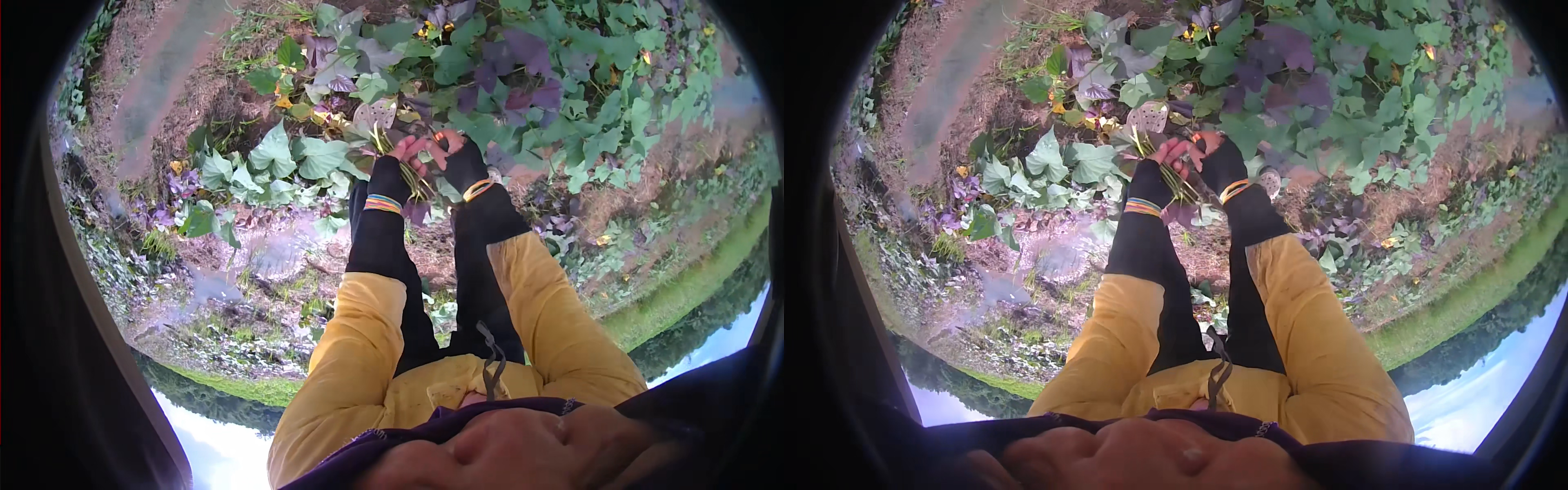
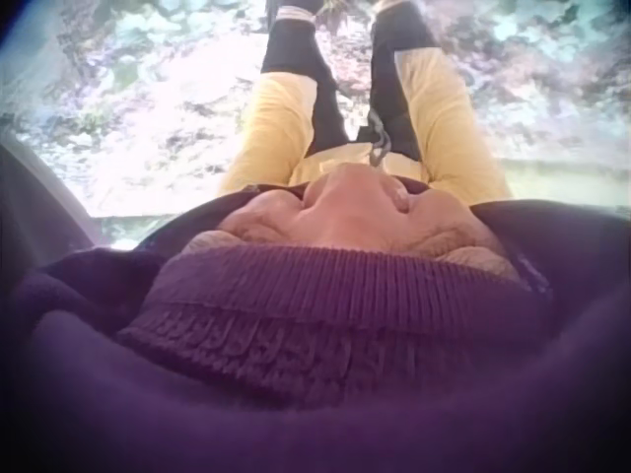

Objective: The person harvests potato leaves and stems by hand and with shears in a field, bunching them together while walking through the crop.

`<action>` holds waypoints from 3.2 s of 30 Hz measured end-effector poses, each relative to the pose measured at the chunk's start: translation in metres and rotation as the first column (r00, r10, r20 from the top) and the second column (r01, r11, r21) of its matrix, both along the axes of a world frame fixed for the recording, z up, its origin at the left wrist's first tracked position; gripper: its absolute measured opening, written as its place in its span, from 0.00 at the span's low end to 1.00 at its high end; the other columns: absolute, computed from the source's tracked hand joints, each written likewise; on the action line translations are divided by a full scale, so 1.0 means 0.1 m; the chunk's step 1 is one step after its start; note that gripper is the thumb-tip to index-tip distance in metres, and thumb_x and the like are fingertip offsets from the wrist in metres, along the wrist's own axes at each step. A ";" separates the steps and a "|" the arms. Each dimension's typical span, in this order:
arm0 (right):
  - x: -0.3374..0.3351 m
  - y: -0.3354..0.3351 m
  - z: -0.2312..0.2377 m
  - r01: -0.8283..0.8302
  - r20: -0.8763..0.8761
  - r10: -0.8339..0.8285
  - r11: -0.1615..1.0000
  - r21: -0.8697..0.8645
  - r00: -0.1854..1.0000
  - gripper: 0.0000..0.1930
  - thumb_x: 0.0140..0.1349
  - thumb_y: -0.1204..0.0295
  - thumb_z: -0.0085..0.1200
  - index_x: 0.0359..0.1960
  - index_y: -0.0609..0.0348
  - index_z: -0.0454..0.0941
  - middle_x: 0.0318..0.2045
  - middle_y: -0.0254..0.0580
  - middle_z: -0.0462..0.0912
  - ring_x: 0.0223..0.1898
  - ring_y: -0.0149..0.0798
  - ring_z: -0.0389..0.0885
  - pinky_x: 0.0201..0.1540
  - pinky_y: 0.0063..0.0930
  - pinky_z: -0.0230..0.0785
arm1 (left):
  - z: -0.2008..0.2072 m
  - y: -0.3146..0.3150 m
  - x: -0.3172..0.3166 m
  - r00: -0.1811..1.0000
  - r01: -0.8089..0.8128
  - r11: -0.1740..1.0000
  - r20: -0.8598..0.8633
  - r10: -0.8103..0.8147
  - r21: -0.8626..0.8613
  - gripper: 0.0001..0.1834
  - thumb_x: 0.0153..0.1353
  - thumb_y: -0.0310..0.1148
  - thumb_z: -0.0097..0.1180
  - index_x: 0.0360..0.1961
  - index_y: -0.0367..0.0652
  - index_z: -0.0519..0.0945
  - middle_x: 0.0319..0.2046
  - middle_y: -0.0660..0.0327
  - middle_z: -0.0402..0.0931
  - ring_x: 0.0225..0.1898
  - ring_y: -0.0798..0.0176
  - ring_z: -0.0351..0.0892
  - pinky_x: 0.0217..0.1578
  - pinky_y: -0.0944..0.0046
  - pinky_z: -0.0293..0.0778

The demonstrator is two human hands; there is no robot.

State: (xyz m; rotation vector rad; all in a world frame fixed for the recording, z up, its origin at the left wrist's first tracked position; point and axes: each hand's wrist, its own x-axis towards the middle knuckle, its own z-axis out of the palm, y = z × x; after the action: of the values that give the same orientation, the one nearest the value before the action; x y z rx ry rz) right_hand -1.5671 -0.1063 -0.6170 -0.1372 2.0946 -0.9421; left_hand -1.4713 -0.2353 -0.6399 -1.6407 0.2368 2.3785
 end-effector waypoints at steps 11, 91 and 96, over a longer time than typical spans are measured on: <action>-0.93 0.64 0.51 -0.316 -0.312 0.361 0.930 0.187 0.879 0.22 0.55 0.61 0.58 0.47 0.58 0.68 0.35 0.51 0.80 0.36 0.52 0.79 0.38 0.39 0.71 | -0.37 1.06 -0.38 0.876 0.433 0.901 -0.239 -0.419 0.008 0.10 0.59 0.34 0.57 0.38 0.40 0.76 0.26 0.59 0.76 0.24 0.68 0.73 0.22 0.65 0.69; -0.41 0.12 0.69 -0.080 0.339 0.176 0.957 -0.280 0.924 0.18 0.49 0.67 0.67 0.39 0.60 0.76 0.30 0.33 0.78 0.31 0.25 0.75 0.36 0.21 0.69 | 0.10 0.12 -0.03 0.993 0.113 0.992 0.023 -0.114 0.054 0.16 0.65 0.38 0.48 0.50 0.41 0.72 0.34 0.62 0.74 0.24 0.69 0.69 0.26 0.67 0.69; -1.04 0.55 -0.60 -0.218 -0.191 0.263 0.949 0.228 0.946 0.23 0.53 0.57 0.58 0.46 0.56 0.70 0.27 0.45 0.76 0.29 0.46 0.77 0.34 0.33 0.69 | 0.19 0.16 -0.01 0.988 0.147 0.989 -0.043 -0.147 -0.020 0.19 0.62 0.32 0.50 0.53 0.35 0.70 0.32 0.61 0.73 0.24 0.69 0.69 0.27 0.65 0.71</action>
State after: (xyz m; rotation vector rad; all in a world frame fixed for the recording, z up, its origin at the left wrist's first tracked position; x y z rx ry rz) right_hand -1.6706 -0.0513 -0.6773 -0.3983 2.2990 -0.5820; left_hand -1.4727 -0.2195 -0.6212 -1.5222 0.3740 2.3103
